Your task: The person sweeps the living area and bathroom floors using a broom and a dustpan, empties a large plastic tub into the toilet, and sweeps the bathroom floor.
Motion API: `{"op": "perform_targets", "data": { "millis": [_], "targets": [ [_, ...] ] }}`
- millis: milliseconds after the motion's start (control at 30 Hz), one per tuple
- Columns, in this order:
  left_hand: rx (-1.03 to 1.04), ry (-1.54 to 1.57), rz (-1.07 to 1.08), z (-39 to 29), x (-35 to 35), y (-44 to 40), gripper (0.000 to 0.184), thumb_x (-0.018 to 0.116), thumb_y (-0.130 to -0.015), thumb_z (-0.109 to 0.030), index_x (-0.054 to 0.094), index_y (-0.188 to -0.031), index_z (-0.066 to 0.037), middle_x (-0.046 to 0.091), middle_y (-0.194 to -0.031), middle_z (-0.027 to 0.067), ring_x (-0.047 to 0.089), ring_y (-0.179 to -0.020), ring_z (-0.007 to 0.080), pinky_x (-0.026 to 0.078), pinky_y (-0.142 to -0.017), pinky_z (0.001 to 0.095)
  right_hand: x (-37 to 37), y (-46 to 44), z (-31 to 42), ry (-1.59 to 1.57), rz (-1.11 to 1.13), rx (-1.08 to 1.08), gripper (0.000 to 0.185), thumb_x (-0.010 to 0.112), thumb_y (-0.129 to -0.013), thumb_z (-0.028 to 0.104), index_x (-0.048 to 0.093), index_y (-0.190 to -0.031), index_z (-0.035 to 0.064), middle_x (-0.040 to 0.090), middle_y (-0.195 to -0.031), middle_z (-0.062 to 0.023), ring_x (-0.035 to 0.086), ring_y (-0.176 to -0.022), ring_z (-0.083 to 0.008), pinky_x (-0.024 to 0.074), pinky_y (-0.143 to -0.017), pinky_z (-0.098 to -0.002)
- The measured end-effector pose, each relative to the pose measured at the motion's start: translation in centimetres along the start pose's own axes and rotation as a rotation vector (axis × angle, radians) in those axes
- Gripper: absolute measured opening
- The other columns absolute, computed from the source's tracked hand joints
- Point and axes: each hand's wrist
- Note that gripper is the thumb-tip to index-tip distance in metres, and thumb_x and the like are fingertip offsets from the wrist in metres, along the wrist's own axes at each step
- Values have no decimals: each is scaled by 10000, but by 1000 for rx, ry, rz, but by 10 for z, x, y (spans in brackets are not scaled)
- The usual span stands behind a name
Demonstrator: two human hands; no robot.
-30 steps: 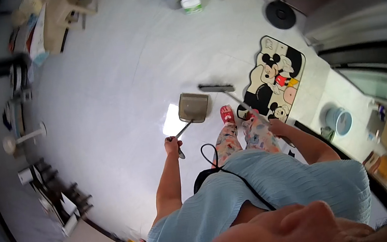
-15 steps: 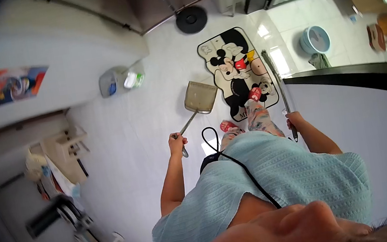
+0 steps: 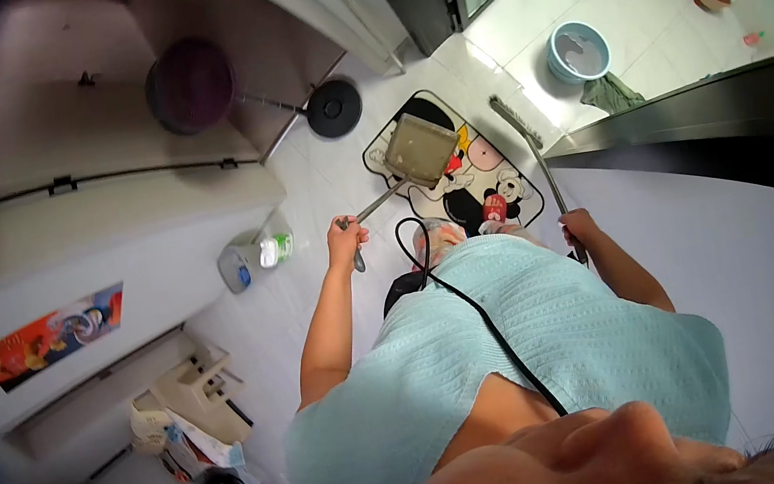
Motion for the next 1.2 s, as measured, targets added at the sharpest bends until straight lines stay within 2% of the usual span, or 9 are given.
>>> {"op": "perform_targets", "data": {
  "millis": [67, 167, 400, 467, 567, 600, 800, 900, 1200],
  "targets": [
    [20, -32, 43, -29, 23, -18, 149, 517, -786, -70, 502, -935, -71, 608, -690, 76, 571, -520, 117, 385, -429, 218, -1, 1, 10, 2, -49, -49, 188, 522, -809, 153, 535, -714, -8, 485, -518, -88, 483, -396, -205, 408, -351, -344],
    [35, -43, 117, -81, 51, -41, 155, 518, -786, -63, 502, -940, -73, 611, -696, 75, 571, -525, 114, 378, -428, 214, -2, 25, 44, 82, -235, -168, 241, 469, -829, 186, 542, -890, -35, 524, -582, -107, 515, -415, -199, 444, -368, -356],
    [102, -63, 289, -178, 136, -126, 176, 525, -785, -44, 490, -955, -70, 616, -707, 80, 570, -518, 108, 377, -426, 215, -12, 0, 92, 155, -477, -291, 231, 448, -833, 160, 548, -928, -25, 550, -592, -120, 539, -426, -190, 439, -373, -341],
    [119, -81, 334, -205, 154, -162, 175, 530, -784, -45, 488, -952, -72, 616, -711, 84, 578, -524, 111, 379, -424, 215, -8, -22, 109, 184, -636, -465, 208, 452, -828, 154, 550, -852, -28, 572, -598, -183, 565, -436, -249, 442, -410, -368],
    [126, -119, 408, -248, 192, -202, 183, 529, -778, -48, 489, -953, -82, 606, -706, 70, 571, -515, 106, 376, -425, 213, -13, -37, 154, -4, -542, -286, 197, 452, -836, 137, 553, -915, -13, 561, -595, -104, 517, -407, -181, 409, -360, -326],
    [127, -130, 427, -259, 204, -214, 183, 529, -778, -48, 489, -953, -82, 606, -706, 70, 571, -515, 106, 376, -425, 213, -15, -37, 172, -17, -555, -275, 197, 452, -836, 137, 553, -915, -13, 561, -595, -104, 517, -407, -181, 409, -360, -326],
    [176, -274, 548, -324, 273, -269, 166, 519, -781, -50, 487, -940, -86, 596, -691, 60, 555, -502, 98, 353, -405, 215, -42, -78, 250, -352, -504, -185, 156, 457, -815, 104, 530, -766, -25, 529, -582, -104, 470, -386, -164, 383, -337, -320],
    [176, -296, 594, -349, 310, -283, 161, 511, -780, -39, 486, -932, -87, 591, -687, 55, 556, -506, 98, 343, -396, 213, -60, -83, 277, -672, -405, -101, 162, 448, -821, 99, 498, -694, 13, 496, -558, -85, 446, -378, -154, 370, -326, -310],
    [207, -379, 644, -433, 425, -322, 173, 505, -764, -21, 490, -926, -82, 603, -671, 65, 572, -504, 97, 344, -394, 210, -124, -102, 300, -490, -654, -200, 157, 442, -841, 114, 497, -728, 20, 492, -542, -63, 445, -359, -152, 338, -317, -300]
  ]
}}
Point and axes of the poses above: each hand's wrist, its own y-axis away from the middle knuckle, its own x-axis out of the palm, z = x × y
